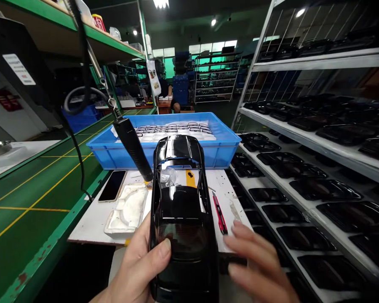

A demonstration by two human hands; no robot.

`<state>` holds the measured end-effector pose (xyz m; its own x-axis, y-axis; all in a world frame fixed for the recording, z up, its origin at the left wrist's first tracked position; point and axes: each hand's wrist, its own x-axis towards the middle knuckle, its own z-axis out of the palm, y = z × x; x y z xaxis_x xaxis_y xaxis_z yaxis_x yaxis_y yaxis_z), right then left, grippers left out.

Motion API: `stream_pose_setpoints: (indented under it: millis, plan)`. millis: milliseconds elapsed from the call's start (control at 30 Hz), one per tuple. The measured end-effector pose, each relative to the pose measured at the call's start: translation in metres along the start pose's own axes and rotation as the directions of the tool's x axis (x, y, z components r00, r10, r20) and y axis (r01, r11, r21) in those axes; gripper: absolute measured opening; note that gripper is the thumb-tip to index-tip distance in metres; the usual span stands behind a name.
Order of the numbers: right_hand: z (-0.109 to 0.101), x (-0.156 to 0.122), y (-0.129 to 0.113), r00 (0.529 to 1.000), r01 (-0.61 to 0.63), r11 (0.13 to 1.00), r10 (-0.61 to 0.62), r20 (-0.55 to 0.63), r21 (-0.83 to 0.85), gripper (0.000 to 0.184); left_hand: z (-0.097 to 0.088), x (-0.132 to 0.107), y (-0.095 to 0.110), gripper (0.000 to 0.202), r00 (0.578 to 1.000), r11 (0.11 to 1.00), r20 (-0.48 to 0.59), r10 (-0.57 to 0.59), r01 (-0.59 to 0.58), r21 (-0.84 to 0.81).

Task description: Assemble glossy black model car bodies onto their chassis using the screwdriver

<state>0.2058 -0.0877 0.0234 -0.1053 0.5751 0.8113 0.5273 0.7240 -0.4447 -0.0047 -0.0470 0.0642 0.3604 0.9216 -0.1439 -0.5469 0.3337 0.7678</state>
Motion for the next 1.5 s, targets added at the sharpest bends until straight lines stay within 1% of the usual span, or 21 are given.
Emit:
stream_pose_setpoints:
  millis: [33, 67, 100, 133, 167, 233, 300, 400, 467, 500, 567, 667, 733, 833, 933, 1033, 1133, 1200, 1267, 1433, 1500]
  plan:
    - [-0.002, 0.006, 0.000, 0.995, -0.099, 0.993, 0.100, -0.017, 0.059, 0.032, -0.001, 0.000, 0.000, 0.053, 1.000, 1.000, 0.014, -0.003, 0.003, 0.019]
    - [-0.001, 0.012, 0.000, 0.979, -0.198, 0.973, 0.201, -0.015, 0.115, 0.031, -0.002, 0.000, 0.000, 0.055, 1.000, 0.999, 0.028, -0.008, 0.007, 0.037]
    - [0.000, 0.018, -0.001, 0.959, -0.282, 0.945, 0.285, 0.006, 0.164, 0.032, -0.003, 0.000, -0.001, 0.057, 0.999, 0.999, 0.043, -0.012, 0.010, 0.053]
    - [0.002, 0.024, -0.001, 0.939, -0.342, 0.917, 0.340, 0.042, 0.205, 0.032, -0.004, -0.001, -0.001, 0.058, 0.998, 0.998, 0.056, -0.015, 0.011, 0.068]
    - [0.004, 0.028, -0.001, 0.928, -0.372, 0.897, 0.364, 0.079, 0.237, 0.032, -0.005, -0.001, -0.002, 0.058, 0.998, 0.997, 0.068, -0.017, 0.012, 0.081]
    - [0.007, 0.035, -0.002, 0.919, -0.394, 0.875, 0.372, 0.130, 0.281, 0.033, -0.007, -0.001, -0.003, 0.060, 0.996, 0.995, 0.084, -0.024, 0.016, 0.097]
    - [0.009, 0.039, -0.002, 0.907, -0.419, 0.862, 0.384, 0.171, 0.287, 0.032, -0.010, -0.001, -0.004, 0.059, 0.995, 0.994, 0.094, -0.023, 0.013, 0.105]
    - [0.008, 0.045, -0.004, 0.867, -0.489, 0.831, 0.429, 0.255, 0.264, 0.027, -0.013, 0.002, -0.003, 0.055, 0.991, 0.995, 0.134, 0.014, -0.027, 0.093]
    - [0.008, 0.049, -0.005, 0.842, -0.526, 0.795, 0.438, 0.314, 0.303, 0.023, -0.015, 0.004, -0.001, 0.050, 0.982, 0.994, 0.190, 0.018, -0.038, 0.098]
    - [0.008, 0.050, -0.005, 0.831, -0.544, 0.766, 0.437, 0.344, 0.343, 0.022, -0.016, 0.005, 0.001, 0.049, 0.975, 0.994, 0.223, 0.007, -0.032, 0.108]
    - [0.008, 0.051, -0.006, 0.790, -0.607, 0.677, 0.456, 0.411, 0.416, 0.019, -0.017, 0.006, 0.003, 0.047, 0.963, 0.992, 0.270, -0.016, -0.019, 0.128]
    - [0.010, 0.050, -0.006, 0.718, -0.695, 0.552, 0.497, 0.488, 0.460, 0.013, -0.019, 0.007, 0.003, 0.045, 0.964, 0.994, 0.265, -0.022, -0.008, 0.111]
    - [0.013, 0.049, -0.006, 0.704, -0.710, 0.513, 0.513, 0.490, 0.483, 0.011, -0.021, 0.007, 0.000, 0.042, 0.972, 0.996, 0.235, -0.030, 0.009, 0.091]
    - [0.019, 0.050, -0.006, 0.705, -0.706, 0.471, 0.533, 0.468, 0.529, 0.015, -0.022, 0.008, -0.004, 0.038, 0.981, 0.997, 0.191, -0.038, 0.026, 0.067]
    - [0.025, 0.050, -0.004, 0.690, -0.716, 0.426, 0.548, 0.473, 0.552, 0.016, -0.022, 0.008, -0.007, 0.036, 0.986, 0.998, 0.159, -0.047, 0.039, 0.052]
    - [0.028, 0.048, -0.002, 0.671, -0.733, 0.404, 0.561, 0.485, 0.547, 0.016, -0.025, 0.008, -0.008, 0.034, 0.990, 0.997, 0.131, -0.053, 0.045, 0.063]
    - [0.027, 0.046, 0.000, 0.658, -0.745, 0.383, 0.558, 0.506, 0.546, 0.016, -0.030, 0.007, -0.008, 0.036, 0.986, 0.995, 0.162, -0.036, 0.020, 0.100]
    - [0.025, 0.046, 0.001, 0.661, -0.744, 0.380, 0.544, 0.518, 0.550, 0.016, -0.034, 0.006, -0.009, 0.047, 0.977, 0.993, 0.213, -0.030, 0.006, 0.115]
    - [0.022, 0.047, 0.002, 0.664, -0.743, 0.393, 0.529, 0.528, 0.542, 0.014, -0.036, 0.005, -0.010, 0.055, 0.971, 0.992, 0.237, -0.034, 0.003, 0.130]
    - [0.015, 0.052, 0.000, 0.675, -0.738, 0.473, 0.508, 0.535, 0.481, 0.016, -0.035, 0.002, -0.010, 0.049, 0.976, 0.986, 0.212, -0.047, 0.011, 0.167]
    - [0.015, 0.052, -0.002, 0.660, -0.751, 0.471, 0.533, 0.529, 0.463, 0.018, -0.034, 0.001, -0.010, 0.050, 0.974, 0.985, 0.222, -0.042, 0.003, 0.171]
